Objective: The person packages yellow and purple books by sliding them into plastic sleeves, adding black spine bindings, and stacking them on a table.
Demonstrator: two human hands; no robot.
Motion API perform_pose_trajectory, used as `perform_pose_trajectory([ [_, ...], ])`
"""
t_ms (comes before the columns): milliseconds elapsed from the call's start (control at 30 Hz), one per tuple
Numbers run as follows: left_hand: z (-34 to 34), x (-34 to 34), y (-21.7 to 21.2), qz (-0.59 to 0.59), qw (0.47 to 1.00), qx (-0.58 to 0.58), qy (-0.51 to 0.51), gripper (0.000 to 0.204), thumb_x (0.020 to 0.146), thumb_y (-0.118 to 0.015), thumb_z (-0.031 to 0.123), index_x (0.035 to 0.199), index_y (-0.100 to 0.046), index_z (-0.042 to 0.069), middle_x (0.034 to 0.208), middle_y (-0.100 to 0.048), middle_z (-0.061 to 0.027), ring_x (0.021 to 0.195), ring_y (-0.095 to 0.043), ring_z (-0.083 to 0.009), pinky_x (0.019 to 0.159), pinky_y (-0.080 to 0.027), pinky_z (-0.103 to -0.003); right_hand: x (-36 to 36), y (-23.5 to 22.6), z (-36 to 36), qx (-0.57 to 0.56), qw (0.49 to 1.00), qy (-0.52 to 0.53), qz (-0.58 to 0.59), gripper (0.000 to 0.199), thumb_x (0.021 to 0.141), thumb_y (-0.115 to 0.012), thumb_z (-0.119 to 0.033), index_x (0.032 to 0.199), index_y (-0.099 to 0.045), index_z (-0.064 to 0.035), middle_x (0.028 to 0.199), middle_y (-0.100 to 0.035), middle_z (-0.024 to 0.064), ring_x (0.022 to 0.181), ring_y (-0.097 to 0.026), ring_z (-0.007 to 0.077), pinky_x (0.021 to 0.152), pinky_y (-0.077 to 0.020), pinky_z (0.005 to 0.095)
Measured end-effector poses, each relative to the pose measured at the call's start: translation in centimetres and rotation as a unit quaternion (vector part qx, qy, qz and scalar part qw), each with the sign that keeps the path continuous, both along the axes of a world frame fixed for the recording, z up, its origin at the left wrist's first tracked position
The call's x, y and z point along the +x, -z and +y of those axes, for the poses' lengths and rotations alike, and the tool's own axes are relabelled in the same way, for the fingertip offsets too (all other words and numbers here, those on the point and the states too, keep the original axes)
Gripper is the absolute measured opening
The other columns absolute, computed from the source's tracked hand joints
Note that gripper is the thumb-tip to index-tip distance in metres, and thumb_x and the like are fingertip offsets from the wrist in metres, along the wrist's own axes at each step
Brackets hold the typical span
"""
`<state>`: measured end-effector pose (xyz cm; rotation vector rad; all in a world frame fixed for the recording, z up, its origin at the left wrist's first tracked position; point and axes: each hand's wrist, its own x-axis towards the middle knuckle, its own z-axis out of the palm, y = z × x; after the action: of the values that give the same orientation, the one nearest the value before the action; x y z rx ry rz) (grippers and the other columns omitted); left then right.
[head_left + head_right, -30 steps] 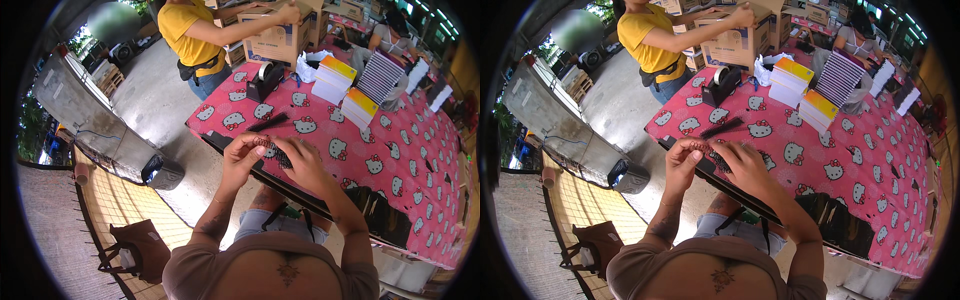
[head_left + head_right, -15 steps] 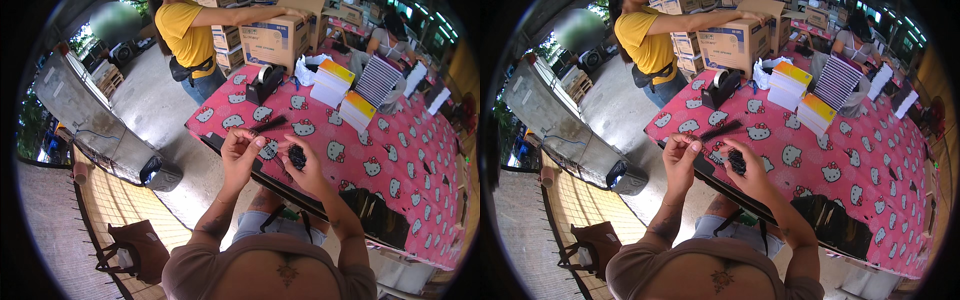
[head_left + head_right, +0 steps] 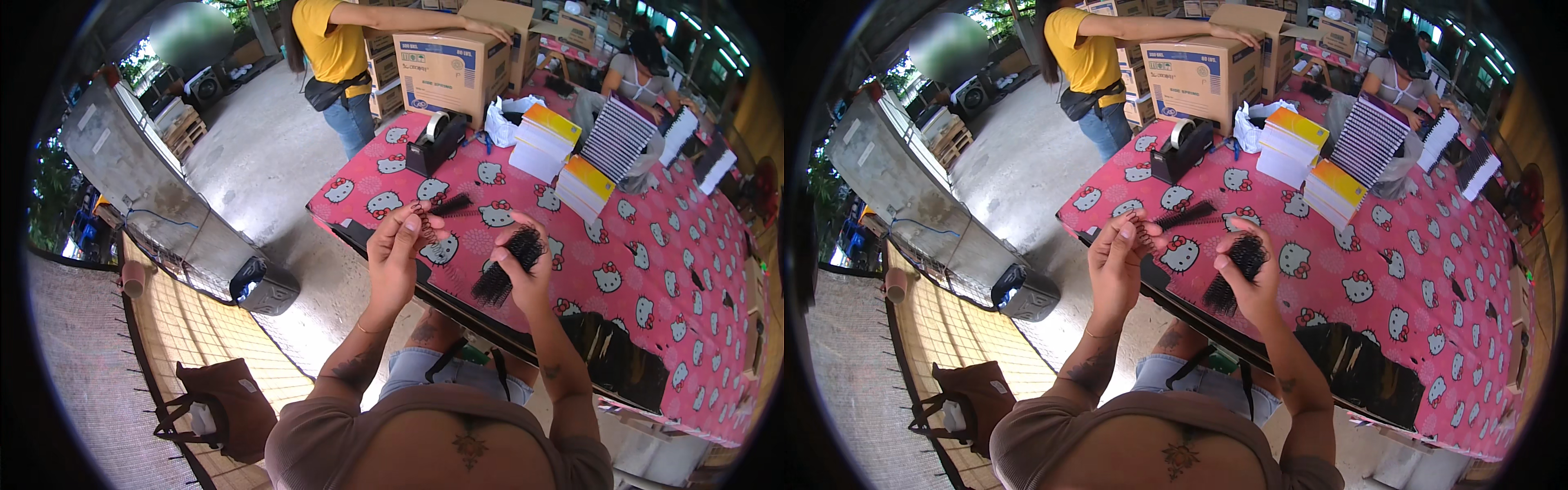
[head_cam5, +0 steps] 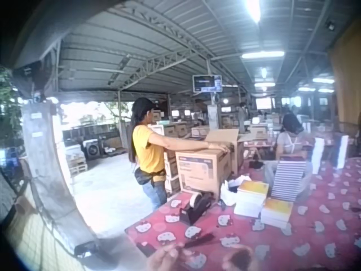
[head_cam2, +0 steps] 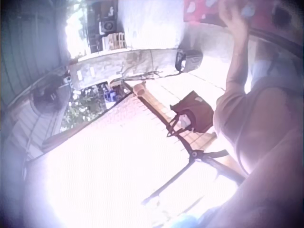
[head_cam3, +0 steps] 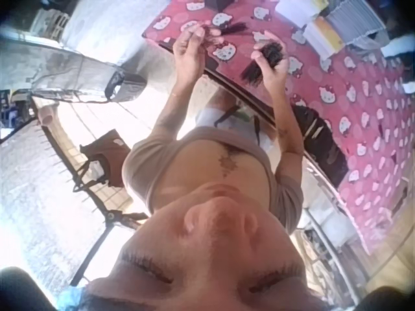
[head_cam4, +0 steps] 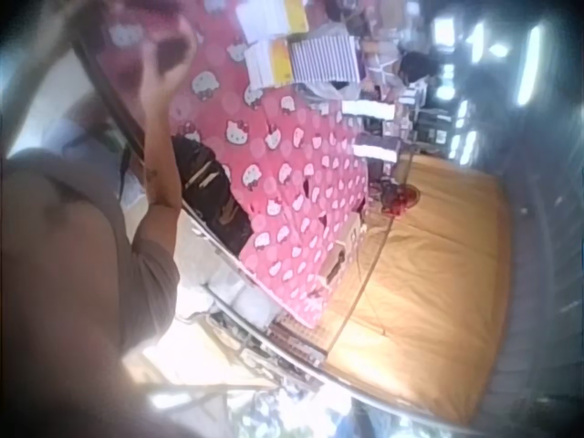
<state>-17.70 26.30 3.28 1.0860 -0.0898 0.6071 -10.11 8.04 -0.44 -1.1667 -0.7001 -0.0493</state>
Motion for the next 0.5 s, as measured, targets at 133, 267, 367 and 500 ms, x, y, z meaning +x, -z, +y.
perform_pose_trajectory([
  [133,0.53,-0.17,0.17,-0.017,0.999,-0.008,0.042,0.036,0.106,-0.045,0.021,0.128,-0.055,-0.005,0.096,-0.065,-0.0105,0.084,-0.065,-0.0176,0.08,-0.053,-0.031,0.3,-0.1,-0.59,0.038,0.998,0.004,0.057,0.052,0.086,-0.063,0.006,0.135,-0.045,0.0002,0.097,-0.061,0.0042,0.081,-0.059,0.0109,0.075,-0.0511,0.0265],
  [267,0.45,-0.19,-0.09,-0.028,0.997,-0.018,0.066,0.037,0.106,-0.044,0.022,0.127,-0.055,-0.006,0.094,-0.064,-0.0098,0.08,-0.062,-0.0167,0.078,-0.052,-0.031,0.61,0.05,-0.94,0.061,0.994,0.008,0.089,0.051,0.086,-0.063,0.005,0.133,-0.045,0.0001,0.096,-0.061,0.0046,0.078,-0.059,0.0117,0.073,-0.0522,0.0276],
  [367,0.28,-0.37,-0.53,-0.02,0.996,-0.034,0.083,0.037,0.105,-0.045,0.023,0.125,-0.054,-0.006,0.091,-0.062,-0.0093,0.078,-0.06,-0.018,0.074,-0.051,-0.033,0.6,0.12,-1.05,0.064,0.993,0.008,0.099,0.05,0.086,-0.064,0.004,0.133,-0.046,0.0006,0.095,-0.061,0.0045,0.077,-0.06,0.0122,0.072,-0.0523,0.0279],
  [500,0.72,-0.51,-0.43,-0.036,0.987,-0.055,0.148,0.036,0.104,-0.045,0.024,0.124,-0.054,-0.005,0.089,-0.059,-0.008,0.077,-0.059,-0.0188,0.072,-0.051,-0.035,0.4,0.19,-1.0,0.068,0.992,0.004,0.107,0.05,0.086,-0.064,0.003,0.133,-0.046,0.001,0.095,-0.061,0.0044,0.077,-0.06,0.0123,0.072,-0.0522,0.0282],
])
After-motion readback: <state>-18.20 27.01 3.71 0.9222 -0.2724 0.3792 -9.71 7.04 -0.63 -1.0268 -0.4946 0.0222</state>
